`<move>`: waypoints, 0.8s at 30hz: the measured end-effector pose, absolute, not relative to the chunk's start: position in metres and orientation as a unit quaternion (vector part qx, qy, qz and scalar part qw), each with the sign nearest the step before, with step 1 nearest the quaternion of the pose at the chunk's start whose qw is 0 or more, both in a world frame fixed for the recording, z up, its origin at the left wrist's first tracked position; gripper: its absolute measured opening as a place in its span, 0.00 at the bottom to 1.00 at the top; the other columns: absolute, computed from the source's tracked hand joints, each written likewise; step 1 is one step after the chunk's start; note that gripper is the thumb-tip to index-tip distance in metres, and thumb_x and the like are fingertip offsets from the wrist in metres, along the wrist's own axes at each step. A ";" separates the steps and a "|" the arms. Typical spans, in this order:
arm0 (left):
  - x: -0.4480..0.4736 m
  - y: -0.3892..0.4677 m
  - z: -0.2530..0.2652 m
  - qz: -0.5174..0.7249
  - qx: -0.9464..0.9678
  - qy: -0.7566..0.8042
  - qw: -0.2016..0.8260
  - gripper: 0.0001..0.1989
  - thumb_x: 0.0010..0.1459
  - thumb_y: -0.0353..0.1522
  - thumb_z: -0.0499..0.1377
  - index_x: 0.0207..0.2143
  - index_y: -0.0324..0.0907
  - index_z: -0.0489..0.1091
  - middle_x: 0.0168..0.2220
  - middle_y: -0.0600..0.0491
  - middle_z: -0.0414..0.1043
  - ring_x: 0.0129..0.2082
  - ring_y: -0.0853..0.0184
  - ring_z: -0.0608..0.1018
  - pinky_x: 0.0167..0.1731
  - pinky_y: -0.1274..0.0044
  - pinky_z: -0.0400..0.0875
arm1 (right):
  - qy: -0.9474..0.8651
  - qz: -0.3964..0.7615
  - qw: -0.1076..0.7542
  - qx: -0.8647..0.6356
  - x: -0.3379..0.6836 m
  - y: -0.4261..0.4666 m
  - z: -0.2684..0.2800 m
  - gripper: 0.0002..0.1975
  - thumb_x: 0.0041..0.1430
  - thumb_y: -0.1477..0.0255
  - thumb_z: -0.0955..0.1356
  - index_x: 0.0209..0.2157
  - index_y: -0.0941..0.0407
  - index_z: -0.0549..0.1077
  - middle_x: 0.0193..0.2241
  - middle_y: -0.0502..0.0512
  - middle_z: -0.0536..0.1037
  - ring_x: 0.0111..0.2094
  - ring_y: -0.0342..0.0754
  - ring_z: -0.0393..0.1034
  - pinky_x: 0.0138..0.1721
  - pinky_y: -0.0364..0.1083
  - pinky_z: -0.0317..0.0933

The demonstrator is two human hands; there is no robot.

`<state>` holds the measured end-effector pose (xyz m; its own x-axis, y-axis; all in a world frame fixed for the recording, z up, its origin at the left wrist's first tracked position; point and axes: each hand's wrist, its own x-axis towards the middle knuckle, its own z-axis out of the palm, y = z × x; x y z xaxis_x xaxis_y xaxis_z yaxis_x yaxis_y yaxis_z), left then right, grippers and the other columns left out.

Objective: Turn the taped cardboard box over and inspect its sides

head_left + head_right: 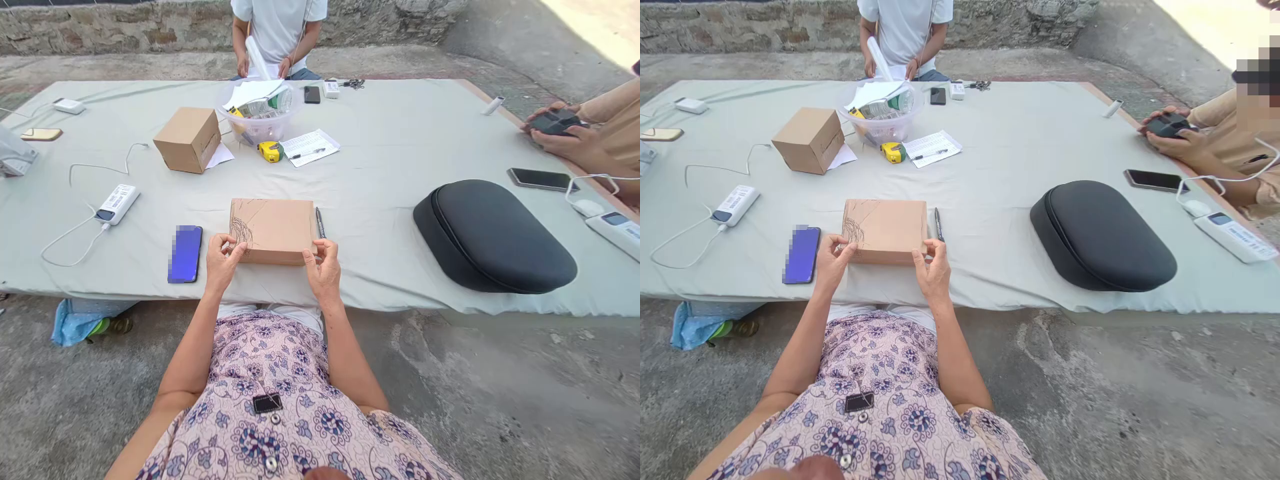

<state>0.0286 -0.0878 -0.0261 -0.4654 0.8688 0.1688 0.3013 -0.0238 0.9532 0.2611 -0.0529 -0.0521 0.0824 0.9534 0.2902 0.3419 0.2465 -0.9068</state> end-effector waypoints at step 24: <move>0.070 -0.090 -0.035 0.469 0.523 0.710 0.059 0.30 0.55 0.48 0.65 0.55 0.43 0.66 0.54 0.40 0.65 0.57 0.53 0.71 0.54 0.62 0.71 | -0.657 0.148 0.465 -0.575 0.231 -0.057 -0.033 0.42 0.58 0.53 0.70 0.66 0.54 0.51 0.58 0.68 0.67 0.57 0.60 0.66 0.55 0.61 0.67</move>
